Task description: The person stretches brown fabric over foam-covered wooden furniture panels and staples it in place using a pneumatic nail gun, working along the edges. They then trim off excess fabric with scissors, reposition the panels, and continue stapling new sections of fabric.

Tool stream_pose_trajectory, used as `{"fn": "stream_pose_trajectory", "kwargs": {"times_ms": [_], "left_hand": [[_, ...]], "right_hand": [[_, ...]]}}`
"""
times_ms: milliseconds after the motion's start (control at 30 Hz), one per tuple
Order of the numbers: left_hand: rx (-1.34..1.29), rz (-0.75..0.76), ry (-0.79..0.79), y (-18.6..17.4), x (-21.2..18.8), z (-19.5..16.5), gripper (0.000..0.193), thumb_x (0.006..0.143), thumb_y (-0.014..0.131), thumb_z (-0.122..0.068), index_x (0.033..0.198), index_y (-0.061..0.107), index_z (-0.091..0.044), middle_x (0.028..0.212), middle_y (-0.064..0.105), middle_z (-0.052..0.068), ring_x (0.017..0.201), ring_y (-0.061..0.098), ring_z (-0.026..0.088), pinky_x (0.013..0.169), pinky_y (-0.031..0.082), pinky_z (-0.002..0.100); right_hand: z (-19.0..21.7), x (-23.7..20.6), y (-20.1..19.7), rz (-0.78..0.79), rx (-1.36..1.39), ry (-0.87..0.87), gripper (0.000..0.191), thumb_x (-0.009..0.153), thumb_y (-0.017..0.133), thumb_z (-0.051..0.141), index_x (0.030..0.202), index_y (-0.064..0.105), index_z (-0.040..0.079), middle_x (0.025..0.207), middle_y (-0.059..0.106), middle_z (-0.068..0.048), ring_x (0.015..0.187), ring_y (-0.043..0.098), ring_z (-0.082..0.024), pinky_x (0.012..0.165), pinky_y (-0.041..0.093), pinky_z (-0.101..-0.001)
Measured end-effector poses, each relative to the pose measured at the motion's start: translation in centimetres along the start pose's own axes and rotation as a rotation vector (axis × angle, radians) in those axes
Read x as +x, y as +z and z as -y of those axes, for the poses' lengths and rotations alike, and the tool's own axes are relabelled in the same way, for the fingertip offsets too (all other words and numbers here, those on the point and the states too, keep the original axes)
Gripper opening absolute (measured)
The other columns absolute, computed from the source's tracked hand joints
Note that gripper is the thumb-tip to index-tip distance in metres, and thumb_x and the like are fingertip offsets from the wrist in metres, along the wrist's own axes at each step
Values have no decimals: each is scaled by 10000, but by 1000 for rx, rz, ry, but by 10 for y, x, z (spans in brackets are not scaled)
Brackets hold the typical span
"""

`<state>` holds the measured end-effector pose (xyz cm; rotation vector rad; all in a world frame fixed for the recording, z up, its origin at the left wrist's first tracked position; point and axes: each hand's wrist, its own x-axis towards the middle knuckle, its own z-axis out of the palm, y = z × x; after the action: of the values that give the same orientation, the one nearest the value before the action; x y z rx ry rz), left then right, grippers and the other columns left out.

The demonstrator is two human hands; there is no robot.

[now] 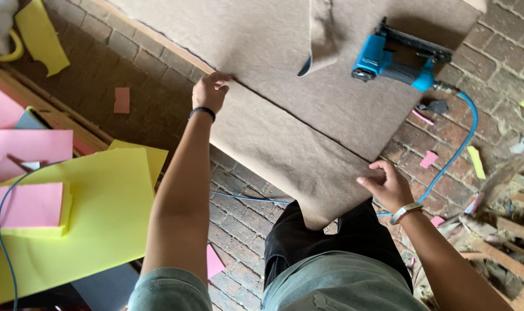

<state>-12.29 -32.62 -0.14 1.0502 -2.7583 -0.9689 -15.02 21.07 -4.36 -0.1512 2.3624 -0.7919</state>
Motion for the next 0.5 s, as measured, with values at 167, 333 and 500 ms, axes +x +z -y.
{"fn": "stream_pose_trajectory", "kwargs": {"times_ms": [167, 333, 500], "left_hand": [[214, 154, 29, -3, 15, -17, 407, 758, 836, -56, 1107, 765, -253, 1154, 616, 80, 1026, 647, 245, 939, 537, 364], [153, 90, 100, -1, 17, -14, 226, 795, 849, -95, 979, 787, -211, 1064, 694, 50, 938, 704, 212, 868, 592, 361], [38, 193, 14, -10, 28, 2, 83, 853, 813, -72, 861, 776, -146, 942, 790, 23, 885, 736, 149, 824, 602, 337]], "right_hand": [[1, -3, 3, -168, 36, -337, 641, 709, 882, 442, 1159, 617, 70, 1072, 722, -120, 946, 705, -309, 794, 556, -409], [-11, 1, 3, -86, -70, -191, 593, 759, 871, 522, 1146, 681, 115, 997, 765, -107, 871, 755, -285, 798, 598, -396], [-8, 0, -3, -75, -54, -198, 846, 657, 870, 479, 1366, 593, 109, 958, 729, -129, 835, 723, -318, 708, 585, -434]]}}
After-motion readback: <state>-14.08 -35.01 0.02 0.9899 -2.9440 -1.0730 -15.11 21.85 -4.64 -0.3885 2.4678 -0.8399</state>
